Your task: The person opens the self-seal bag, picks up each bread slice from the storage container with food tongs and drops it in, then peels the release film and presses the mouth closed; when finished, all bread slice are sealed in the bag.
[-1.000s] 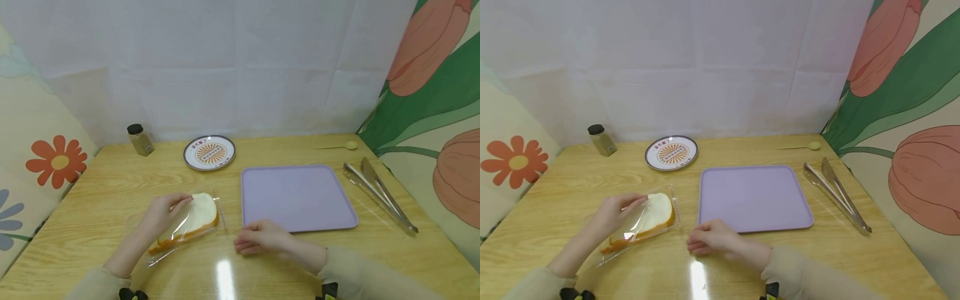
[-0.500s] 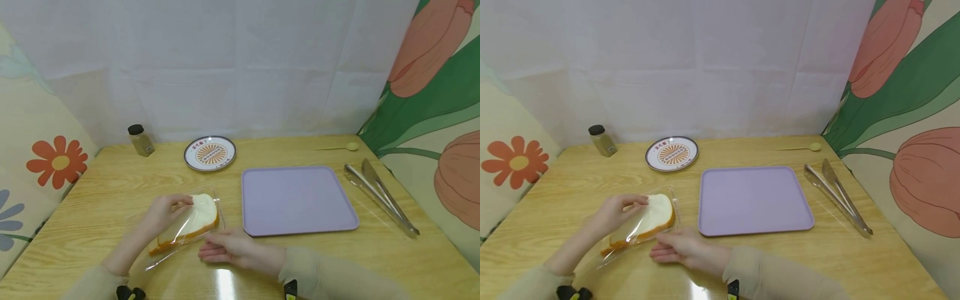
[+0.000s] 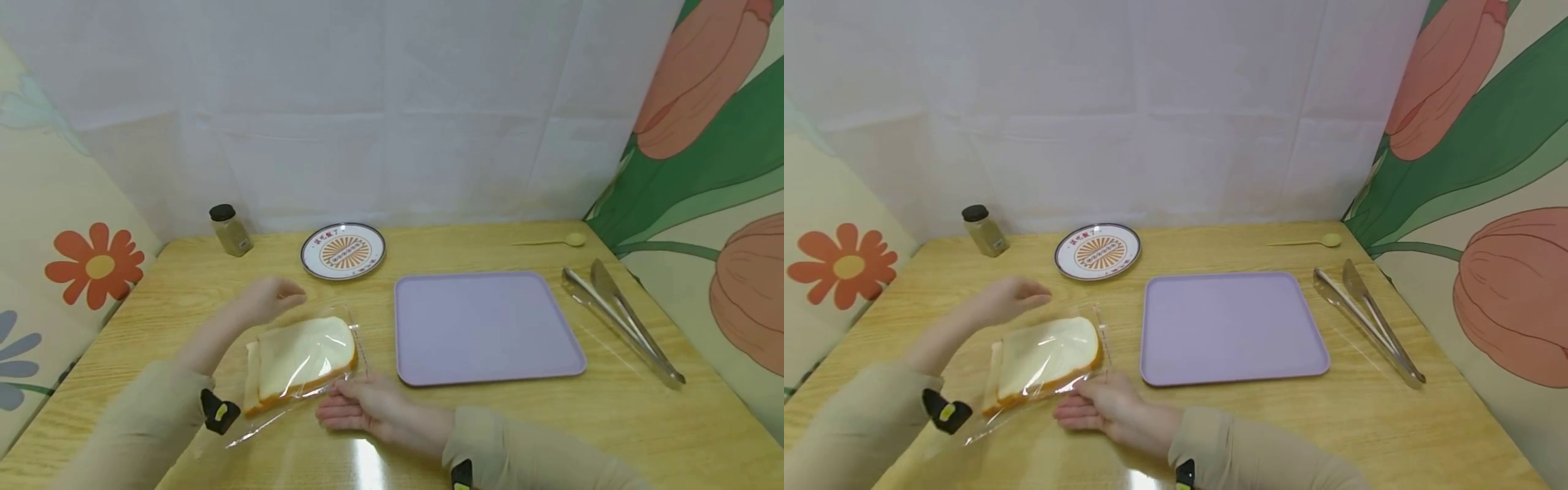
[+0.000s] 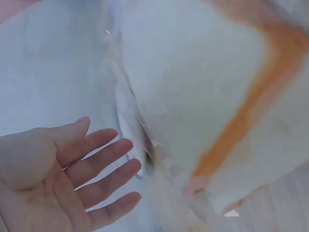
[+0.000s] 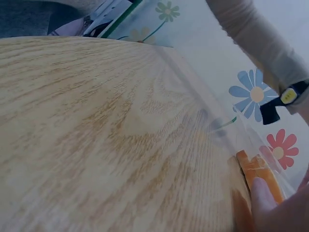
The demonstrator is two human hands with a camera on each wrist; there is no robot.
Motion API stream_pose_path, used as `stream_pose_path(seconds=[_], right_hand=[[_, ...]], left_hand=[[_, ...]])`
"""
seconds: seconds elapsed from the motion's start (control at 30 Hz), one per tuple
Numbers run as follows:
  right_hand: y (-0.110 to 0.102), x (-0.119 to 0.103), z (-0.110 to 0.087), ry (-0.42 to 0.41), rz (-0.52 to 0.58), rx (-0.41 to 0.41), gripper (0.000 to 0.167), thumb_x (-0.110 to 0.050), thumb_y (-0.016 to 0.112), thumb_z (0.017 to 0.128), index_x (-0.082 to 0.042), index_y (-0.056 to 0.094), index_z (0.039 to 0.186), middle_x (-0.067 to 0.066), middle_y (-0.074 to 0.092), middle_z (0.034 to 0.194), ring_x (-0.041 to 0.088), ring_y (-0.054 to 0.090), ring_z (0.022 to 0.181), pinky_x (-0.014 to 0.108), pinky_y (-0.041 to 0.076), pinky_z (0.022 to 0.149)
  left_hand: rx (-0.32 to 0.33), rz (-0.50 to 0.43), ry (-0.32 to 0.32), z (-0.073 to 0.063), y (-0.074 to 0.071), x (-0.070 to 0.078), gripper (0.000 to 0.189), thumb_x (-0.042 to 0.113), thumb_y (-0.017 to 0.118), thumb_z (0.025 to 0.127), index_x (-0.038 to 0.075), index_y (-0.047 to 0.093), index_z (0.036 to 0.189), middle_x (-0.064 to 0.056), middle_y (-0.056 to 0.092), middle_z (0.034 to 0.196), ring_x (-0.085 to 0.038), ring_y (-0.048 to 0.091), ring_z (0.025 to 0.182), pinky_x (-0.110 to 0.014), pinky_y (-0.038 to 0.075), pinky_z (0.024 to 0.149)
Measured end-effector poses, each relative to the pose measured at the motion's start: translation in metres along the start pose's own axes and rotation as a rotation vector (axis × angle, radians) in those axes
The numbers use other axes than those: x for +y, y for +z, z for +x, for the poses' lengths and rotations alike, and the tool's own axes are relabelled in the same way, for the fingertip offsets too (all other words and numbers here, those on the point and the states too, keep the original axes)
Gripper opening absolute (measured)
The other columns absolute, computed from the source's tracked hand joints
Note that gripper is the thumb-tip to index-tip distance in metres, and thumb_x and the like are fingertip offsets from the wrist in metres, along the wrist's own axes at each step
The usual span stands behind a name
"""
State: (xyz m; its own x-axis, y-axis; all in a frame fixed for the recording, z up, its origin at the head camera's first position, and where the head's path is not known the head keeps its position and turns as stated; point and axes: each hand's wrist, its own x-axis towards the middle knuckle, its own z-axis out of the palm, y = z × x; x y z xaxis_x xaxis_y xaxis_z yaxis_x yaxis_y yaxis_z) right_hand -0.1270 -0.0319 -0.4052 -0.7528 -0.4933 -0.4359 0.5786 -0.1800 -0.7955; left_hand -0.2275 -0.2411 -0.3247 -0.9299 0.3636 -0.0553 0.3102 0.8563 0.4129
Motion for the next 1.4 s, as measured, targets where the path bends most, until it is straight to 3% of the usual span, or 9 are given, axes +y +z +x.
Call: stream_pose_path(seconds=[0.23, 0.37, 0.47, 0.6, 0.73, 0.9, 1.07, 1.23, 1.4], right_hand=[[0.000, 0.005, 0.001, 0.012, 0.016, 0.010, 0.024, -0.008, 0.052, 0.095, 0.010, 0.061, 0.107, 0.026, 0.067, 0.102, 0.027, 0.070, 0.091, 0.038, 0.056, 0.083], [0.000, 0.006, 0.001, 0.017, 0.023, 0.005, 0.022, -0.007, 0.052, 0.094, 0.010, 0.062, 0.105, 0.026, 0.067, 0.103, 0.027, 0.070, 0.092, 0.038, 0.056, 0.084], [0.000, 0.006, 0.002, 0.010, 0.025, 0.001, 0.022, -0.006, 0.051, 0.095, 0.010, 0.061, 0.106, 0.027, 0.066, 0.104, 0.028, 0.069, 0.092, 0.039, 0.056, 0.085], [-0.001, 0.008, 0.003, -0.011, 0.015, 0.014, 0.022, -0.005, 0.051, 0.095, 0.010, 0.061, 0.107, 0.028, 0.066, 0.104, 0.028, 0.070, 0.091, 0.040, 0.056, 0.083], [-0.004, 0.008, 0.005, -0.043, -0.020, 0.041, 0.021, -0.004, 0.052, 0.094, 0.009, 0.062, 0.107, 0.027, 0.068, 0.100, 0.027, 0.071, 0.085, 0.039, 0.058, 0.079], [-0.013, 0.002, 0.005, -0.110, -0.079, 0.078, 0.021, -0.006, 0.056, 0.092, 0.009, 0.063, 0.106, 0.024, 0.070, 0.094, 0.018, 0.070, 0.071, 0.036, 0.060, 0.070], [-0.024, -0.011, 0.005, -0.191, -0.116, 0.113, 0.023, -0.008, 0.057, 0.092, 0.010, 0.061, 0.106, 0.023, 0.071, 0.092, 0.014, 0.069, 0.067, 0.032, 0.060, 0.065], [-0.037, -0.026, 0.010, -0.312, -0.176, 0.177, 0.024, -0.006, 0.059, 0.091, 0.014, 0.062, 0.103, 0.022, 0.071, 0.086, 0.011, 0.068, 0.065, 0.029, 0.060, 0.063], [-0.048, -0.040, 0.012, -0.459, -0.226, 0.251, 0.025, -0.004, 0.059, 0.090, 0.018, 0.062, 0.103, 0.024, 0.071, 0.088, 0.010, 0.069, 0.068, 0.029, 0.059, 0.064]], left_hand=[[-0.249, 0.103, -0.016, 0.029, 0.000, -0.004, 0.024, 0.011, 0.053, 0.093, -0.007, 0.069, 0.092, -0.018, 0.070, 0.085, -0.022, 0.064, 0.075, -0.033, 0.053, 0.068], [-0.338, 0.062, -0.026, 0.036, 0.005, -0.004, 0.023, 0.014, 0.054, 0.094, -0.003, 0.069, 0.086, -0.008, 0.067, 0.073, -0.014, 0.060, 0.068, -0.023, 0.048, 0.061], [-0.362, 0.015, -0.010, 0.038, 0.008, -0.004, 0.024, 0.018, 0.055, 0.094, 0.000, 0.068, 0.084, 0.001, 0.058, 0.064, -0.008, 0.051, 0.061, -0.020, 0.042, 0.058], [-0.327, -0.017, 0.043, 0.038, 0.012, -0.007, 0.022, 0.016, 0.059, 0.093, -0.001, 0.069, 0.083, 0.006, 0.052, 0.059, -0.004, 0.043, 0.057, -0.020, 0.038, 0.056], [-0.265, -0.034, 0.055, 0.035, 0.013, -0.010, 0.020, 0.015, 0.062, 0.090, -0.003, 0.070, 0.083, 0.004, 0.059, 0.062, -0.004, 0.046, 0.058, -0.019, 0.041, 0.057], [-0.210, -0.124, 0.014, 0.029, 0.012, -0.015, 0.020, 0.013, 0.063, 0.089, -0.006, 0.069, 0.089, 0.001, 0.064, 0.068, -0.005, 0.052, 0.062, -0.022, 0.047, 0.058], [-0.164, -0.234, -0.069, 0.022, 0.006, -0.020, 0.021, 0.011, 0.060, 0.091, -0.008, 0.068, 0.095, 0.002, 0.061, 0.068, -0.008, 0.054, 0.065, -0.027, 0.053, 0.061], [-0.054, -0.322, -0.112, 0.012, 0.002, -0.018, 0.024, 0.012, 0.058, 0.093, -0.009, 0.066, 0.100, -0.001, 0.065, 0.074, -0.007, 0.059, 0.070, -0.027, 0.057, 0.065], [0.088, -0.440, -0.077, -0.006, -0.001, -0.010, 0.028, 0.012, 0.056, 0.095, -0.013, 0.063, 0.104, -0.015, 0.070, 0.087, -0.007, 0.064, 0.074, -0.028, 0.059, 0.069]])
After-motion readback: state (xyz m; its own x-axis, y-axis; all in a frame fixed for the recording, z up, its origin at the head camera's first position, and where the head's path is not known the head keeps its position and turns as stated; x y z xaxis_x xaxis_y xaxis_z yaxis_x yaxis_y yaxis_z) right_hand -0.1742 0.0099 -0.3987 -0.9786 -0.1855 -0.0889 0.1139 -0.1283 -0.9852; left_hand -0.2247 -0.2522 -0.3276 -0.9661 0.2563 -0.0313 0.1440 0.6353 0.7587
